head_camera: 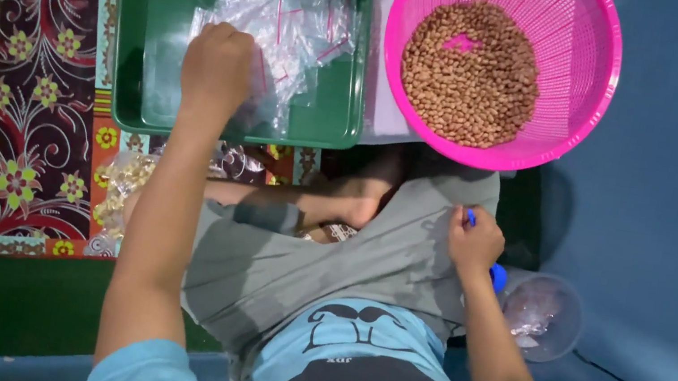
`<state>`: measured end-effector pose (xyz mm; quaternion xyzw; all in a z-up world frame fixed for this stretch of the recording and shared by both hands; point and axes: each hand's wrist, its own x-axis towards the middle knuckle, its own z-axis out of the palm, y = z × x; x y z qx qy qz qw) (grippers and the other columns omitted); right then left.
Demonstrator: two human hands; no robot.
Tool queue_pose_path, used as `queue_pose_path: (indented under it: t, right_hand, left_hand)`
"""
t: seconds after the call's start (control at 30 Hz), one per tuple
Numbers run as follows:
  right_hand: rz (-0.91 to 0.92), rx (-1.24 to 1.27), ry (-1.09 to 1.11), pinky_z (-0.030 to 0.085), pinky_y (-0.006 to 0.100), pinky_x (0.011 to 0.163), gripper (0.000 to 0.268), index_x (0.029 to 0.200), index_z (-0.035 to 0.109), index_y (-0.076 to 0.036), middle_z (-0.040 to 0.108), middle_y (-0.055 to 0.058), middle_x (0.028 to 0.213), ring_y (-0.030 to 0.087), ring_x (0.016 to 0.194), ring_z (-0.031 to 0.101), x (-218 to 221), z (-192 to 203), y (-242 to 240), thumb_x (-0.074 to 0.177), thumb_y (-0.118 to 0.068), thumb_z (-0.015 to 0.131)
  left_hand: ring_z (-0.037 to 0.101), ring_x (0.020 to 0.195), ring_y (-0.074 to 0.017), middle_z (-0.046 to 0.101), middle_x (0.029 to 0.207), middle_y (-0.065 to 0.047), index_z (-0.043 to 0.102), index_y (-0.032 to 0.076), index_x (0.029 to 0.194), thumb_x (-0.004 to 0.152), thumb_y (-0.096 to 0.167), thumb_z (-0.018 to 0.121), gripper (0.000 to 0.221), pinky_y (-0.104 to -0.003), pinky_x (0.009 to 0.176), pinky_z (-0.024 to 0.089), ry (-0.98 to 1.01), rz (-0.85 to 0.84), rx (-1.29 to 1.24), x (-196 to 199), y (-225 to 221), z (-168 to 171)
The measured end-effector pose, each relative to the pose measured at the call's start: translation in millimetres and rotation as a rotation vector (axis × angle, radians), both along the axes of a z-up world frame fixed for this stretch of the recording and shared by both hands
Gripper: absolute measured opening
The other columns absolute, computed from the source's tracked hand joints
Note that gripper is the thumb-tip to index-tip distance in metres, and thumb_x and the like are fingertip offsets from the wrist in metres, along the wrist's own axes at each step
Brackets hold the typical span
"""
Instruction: Packaging peanuts into small plastic bags using a spoon and sealing them manually.
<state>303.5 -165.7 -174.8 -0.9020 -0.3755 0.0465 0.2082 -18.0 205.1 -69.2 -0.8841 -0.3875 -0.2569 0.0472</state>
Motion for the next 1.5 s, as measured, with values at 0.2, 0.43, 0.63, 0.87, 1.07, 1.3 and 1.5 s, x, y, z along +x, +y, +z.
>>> queue_pose_path:
  t: [0.2,0.43,0.63,0.87,1.07,1.3,1.5]
  right_hand:
    - [0.098,-0.462,0.188,0.057,0.058,0.074,0.039,0.101,0.074,-0.013,0.074,0.020,0.090,0.047,0.089,0.073,-4.6,50.5,25.2,0.091,-0.049,0.064]
    - [0.594,0.010,0.798,0.058,0.042,0.080,0.013,0.093,0.076,-0.012,0.077,0.014,0.079,0.033,0.087,0.077,-74.1,146.4,61.5,0.082,-0.018,0.076]
    - [0.794,0.339,0.933,0.052,0.023,0.059,0.010,0.081,0.079,-0.019,0.075,0.000,0.073,0.011,0.062,0.063,-129.5,159.1,97.4,0.080,-0.020,0.089]
    - [0.799,0.292,0.887,0.048,0.022,0.049,0.031,0.086,0.077,-0.017,0.070,0.004,0.070,0.012,0.056,0.057,-147.2,148.7,107.3,0.067,-0.029,0.098]
    - [0.724,0.254,0.867,0.047,0.023,0.047,0.016,0.082,0.081,-0.015,0.072,0.005,0.068,0.011,0.052,0.056,-135.7,148.7,95.7,0.074,-0.020,0.094]
    - [0.534,0.094,0.848,0.045,0.023,0.045,0.006,0.082,0.082,-0.013,0.062,0.004,0.055,0.009,0.052,0.051,-118.9,136.8,84.4,0.080,-0.016,0.086]
    - [0.653,-0.038,0.448,0.052,0.038,0.052,0.020,0.069,0.068,-0.017,0.065,0.010,0.059,0.032,0.058,0.067,-131.7,145.6,96.6,0.077,-0.029,0.082]
  left_hand:
    - [0.068,0.081,-0.0274,0.068,0.087,-0.007,0.079,0.006,0.098,0.095,0.005,0.084,0.006,-0.033,0.070,0.054,-0.542,0.034,-0.146,-13.3,-32.6,53.4]
    - [0.072,0.083,-0.0270,0.073,0.085,-0.010,0.078,0.009,0.091,0.085,0.005,0.085,0.011,-0.033,0.073,0.054,-0.771,0.299,-0.581,-22.6,-167.8,60.2]
    - [0.074,0.070,-0.0158,0.080,0.078,-0.011,0.084,0.010,0.093,0.079,0.010,0.090,0.015,-0.030,0.067,0.061,-0.921,0.419,-1.156,-10.3,-246.0,30.6]
    - [0.075,0.067,-0.0199,0.076,0.069,-0.009,0.082,0.006,0.081,0.068,-0.003,0.089,0.018,-0.028,0.065,0.061,-0.846,0.225,-1.059,-15.1,-250.3,28.3]
    - [0.072,0.061,-0.0150,0.077,0.067,-0.006,0.076,0.010,0.072,0.068,0.007,0.091,0.016,-0.027,0.058,0.058,-0.767,0.168,-1.144,-0.8,-248.8,5.1]
    - [0.063,0.067,-0.0156,0.073,0.071,-0.010,0.071,0.009,0.087,0.094,0.018,0.073,0.012,-0.033,0.062,0.055,-0.685,-0.045,-1.392,6.2,-233.9,29.2]
    - [0.067,0.072,-0.0309,0.065,0.076,-0.013,0.064,0.010,0.091,0.094,0.016,0.064,0.007,-0.038,0.063,0.056,-0.434,0.022,-0.955,2.0,-242.6,13.9]
